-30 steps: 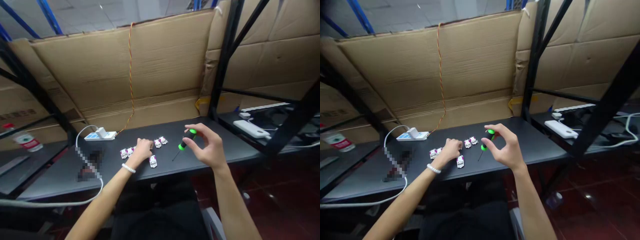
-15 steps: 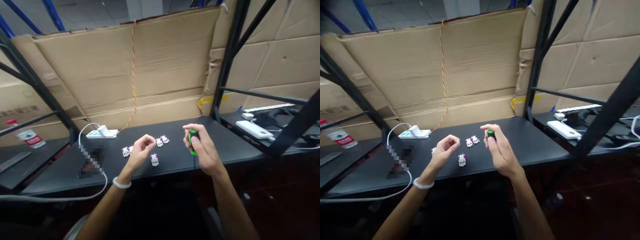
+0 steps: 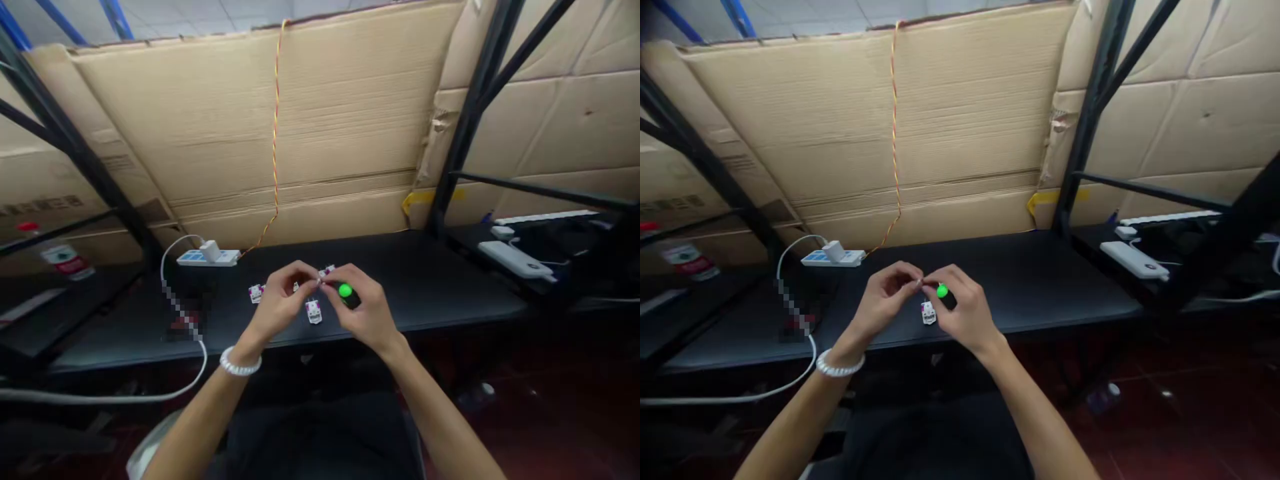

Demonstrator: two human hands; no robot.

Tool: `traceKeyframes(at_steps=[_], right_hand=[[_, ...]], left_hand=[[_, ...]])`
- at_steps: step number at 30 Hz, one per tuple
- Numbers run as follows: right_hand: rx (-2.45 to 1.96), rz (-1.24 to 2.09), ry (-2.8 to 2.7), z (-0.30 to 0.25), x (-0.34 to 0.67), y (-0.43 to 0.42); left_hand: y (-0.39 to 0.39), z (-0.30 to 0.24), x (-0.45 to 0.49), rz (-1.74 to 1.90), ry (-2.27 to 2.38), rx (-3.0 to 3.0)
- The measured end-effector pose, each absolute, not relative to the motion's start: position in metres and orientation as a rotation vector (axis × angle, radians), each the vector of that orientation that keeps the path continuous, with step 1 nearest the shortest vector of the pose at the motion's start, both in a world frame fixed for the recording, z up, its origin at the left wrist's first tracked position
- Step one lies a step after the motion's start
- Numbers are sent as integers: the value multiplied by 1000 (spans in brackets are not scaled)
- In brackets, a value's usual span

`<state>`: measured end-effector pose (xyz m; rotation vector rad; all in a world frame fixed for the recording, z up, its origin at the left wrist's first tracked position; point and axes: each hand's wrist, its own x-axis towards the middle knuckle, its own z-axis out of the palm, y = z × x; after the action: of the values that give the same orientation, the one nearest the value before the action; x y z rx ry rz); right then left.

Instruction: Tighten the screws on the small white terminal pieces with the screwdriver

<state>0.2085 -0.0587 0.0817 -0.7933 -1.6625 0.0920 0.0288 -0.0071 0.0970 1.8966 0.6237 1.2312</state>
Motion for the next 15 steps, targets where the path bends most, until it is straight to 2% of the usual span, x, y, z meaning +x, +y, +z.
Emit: traceKeyframes(at_steps=[15], right_hand=[[-940,48,-1807,62,204,-47]], left_hand=[[-12,66,25,1362,908,1995]])
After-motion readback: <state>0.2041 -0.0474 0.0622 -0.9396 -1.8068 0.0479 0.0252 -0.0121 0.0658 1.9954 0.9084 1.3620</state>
